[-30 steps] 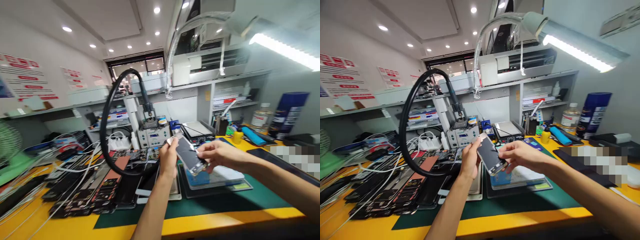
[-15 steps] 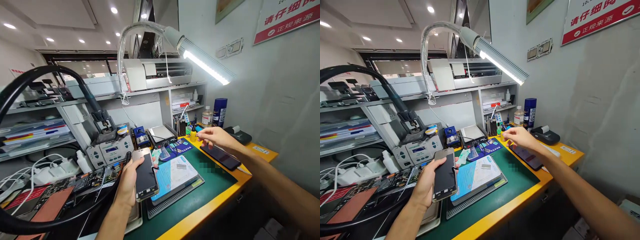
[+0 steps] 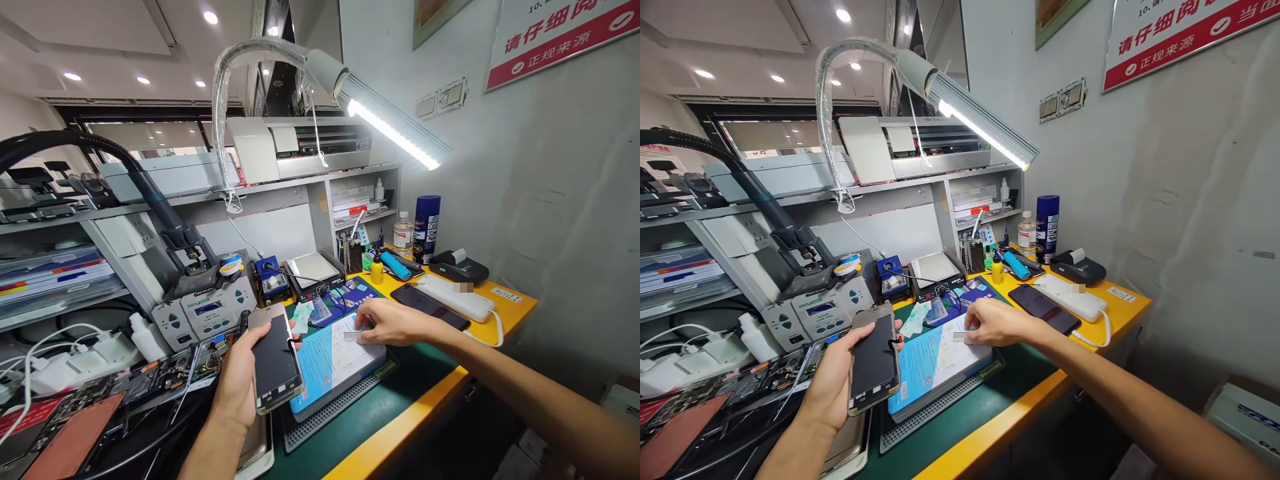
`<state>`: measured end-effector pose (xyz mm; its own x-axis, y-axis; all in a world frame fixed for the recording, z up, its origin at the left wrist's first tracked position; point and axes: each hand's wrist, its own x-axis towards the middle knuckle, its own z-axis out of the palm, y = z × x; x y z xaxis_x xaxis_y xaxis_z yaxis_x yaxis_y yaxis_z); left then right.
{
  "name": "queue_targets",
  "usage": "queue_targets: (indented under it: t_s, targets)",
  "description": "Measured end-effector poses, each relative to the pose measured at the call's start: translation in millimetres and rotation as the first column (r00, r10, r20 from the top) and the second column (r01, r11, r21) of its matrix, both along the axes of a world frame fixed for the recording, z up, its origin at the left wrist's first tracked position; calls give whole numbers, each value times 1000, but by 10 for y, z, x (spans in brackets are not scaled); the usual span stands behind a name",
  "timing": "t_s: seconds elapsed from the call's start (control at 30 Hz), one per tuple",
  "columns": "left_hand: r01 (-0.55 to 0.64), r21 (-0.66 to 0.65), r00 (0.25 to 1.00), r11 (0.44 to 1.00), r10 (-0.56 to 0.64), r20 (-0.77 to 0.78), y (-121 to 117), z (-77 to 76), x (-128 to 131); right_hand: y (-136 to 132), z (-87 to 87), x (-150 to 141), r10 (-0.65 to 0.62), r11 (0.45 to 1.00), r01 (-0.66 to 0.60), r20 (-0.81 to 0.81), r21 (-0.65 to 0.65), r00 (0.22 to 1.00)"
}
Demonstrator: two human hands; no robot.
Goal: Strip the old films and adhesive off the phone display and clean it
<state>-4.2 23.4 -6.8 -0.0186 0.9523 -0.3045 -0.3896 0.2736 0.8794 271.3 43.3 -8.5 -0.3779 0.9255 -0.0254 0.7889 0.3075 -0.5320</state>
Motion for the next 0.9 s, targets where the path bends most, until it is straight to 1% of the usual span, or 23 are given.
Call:
queue_targets:
  t_s: [0.07,0.17,0.27,0.33,0.4,0.47,0.57,0.67,0.73,0.83,0.9]
  targets:
    - [-9,4,1000,1000,9,1,8,2,-19,17,33,-46,27,999,-25,55,-24,998]
    - [-12,5,1000,1000,11,15,8,7,-28,-2,67,-95,37,999,-34,82,-35,996]
    - [-7,0,1000,1000,7,26,-9,14,-12,-28,34,-113,19,999,-17,48,-44,999]
    - [1,-3,1000,1000,-1,29,-24,20,5,6,-14,-83,-4,997,4,-4,-76,1000]
    - [12,1,999,1000,-12,31,-34,24,20,114,-57,-12,-64,992,56,-69,-112,996]
    - [15,7,999,1000,-16,33,-38,23,26,296,-76,82,-179,979,162,-139,-124,974]
    - [19,2,999,1000,-19,37,-40,14,24,619,-86,183,-355,934,335,-223,-123,908]
    - [38,-12,999,999,-37,40,-41,0,22,848,-150,160,-457,889,434,-288,-143,841]
    - [53,-20,998,998,-53,39,-40,-13,26,906,-240,100,-496,867,477,-325,-142,805]
    - [69,-28,997,997,-68,34,-29,-36,40,888,-370,36,-523,841,535,-383,-82,762]
    - [84,-35,996,996,-83,33,-21,-54,56,874,-376,48,-524,823,568,-424,-27,739]
